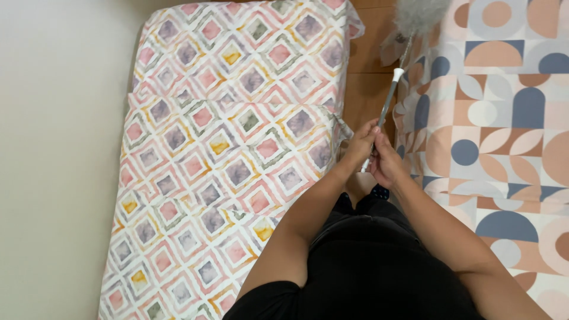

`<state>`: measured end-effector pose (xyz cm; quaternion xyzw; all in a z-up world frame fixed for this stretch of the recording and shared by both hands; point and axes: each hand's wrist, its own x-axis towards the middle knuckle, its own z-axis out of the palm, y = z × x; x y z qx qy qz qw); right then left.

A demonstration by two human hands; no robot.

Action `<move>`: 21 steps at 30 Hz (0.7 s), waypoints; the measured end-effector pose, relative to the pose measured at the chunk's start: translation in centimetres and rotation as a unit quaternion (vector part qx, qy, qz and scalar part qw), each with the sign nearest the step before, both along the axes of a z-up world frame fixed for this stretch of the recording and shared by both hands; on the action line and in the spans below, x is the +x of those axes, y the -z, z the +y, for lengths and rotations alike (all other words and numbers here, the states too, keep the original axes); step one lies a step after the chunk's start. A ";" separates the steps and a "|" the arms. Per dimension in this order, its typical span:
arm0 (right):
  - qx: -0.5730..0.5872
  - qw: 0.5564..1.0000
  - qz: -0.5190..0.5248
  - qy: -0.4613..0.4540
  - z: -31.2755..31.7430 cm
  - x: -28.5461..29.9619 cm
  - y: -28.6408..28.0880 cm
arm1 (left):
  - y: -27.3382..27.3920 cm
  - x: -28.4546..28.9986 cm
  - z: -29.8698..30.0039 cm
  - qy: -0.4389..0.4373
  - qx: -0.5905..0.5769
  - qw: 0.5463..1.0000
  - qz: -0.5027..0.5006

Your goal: The person uses a feather duster to clean the inside of a wooden wardrobe, the floor, and the surfaces of two beds. They move around the room to reach different areas, including the door and a small stool.

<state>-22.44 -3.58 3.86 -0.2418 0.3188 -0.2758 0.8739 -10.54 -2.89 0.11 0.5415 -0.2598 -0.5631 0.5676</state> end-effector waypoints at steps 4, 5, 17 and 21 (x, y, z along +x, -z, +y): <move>-0.011 0.994 0.111 0.000 -1.0 -1.5 -5.9 | 0.5 -0.9 -2.0 0.096 -0.053 0.986 0.124; -0.012 0.988 0.151 -0.010 -1.3 -2.1 -6.1 | 0.7 -1.5 -2.3 0.111 -0.034 0.986 0.117; -0.194 0.940 0.214 0.182 -3.5 -10.9 0.6 | -2.9 -9.5 -8.5 0.241 -0.055 0.967 -0.065; -0.257 0.849 0.325 0.326 -7.8 -14.5 -0.2 | -0.6 -11.2 -10.6 0.283 -0.039 0.940 -0.188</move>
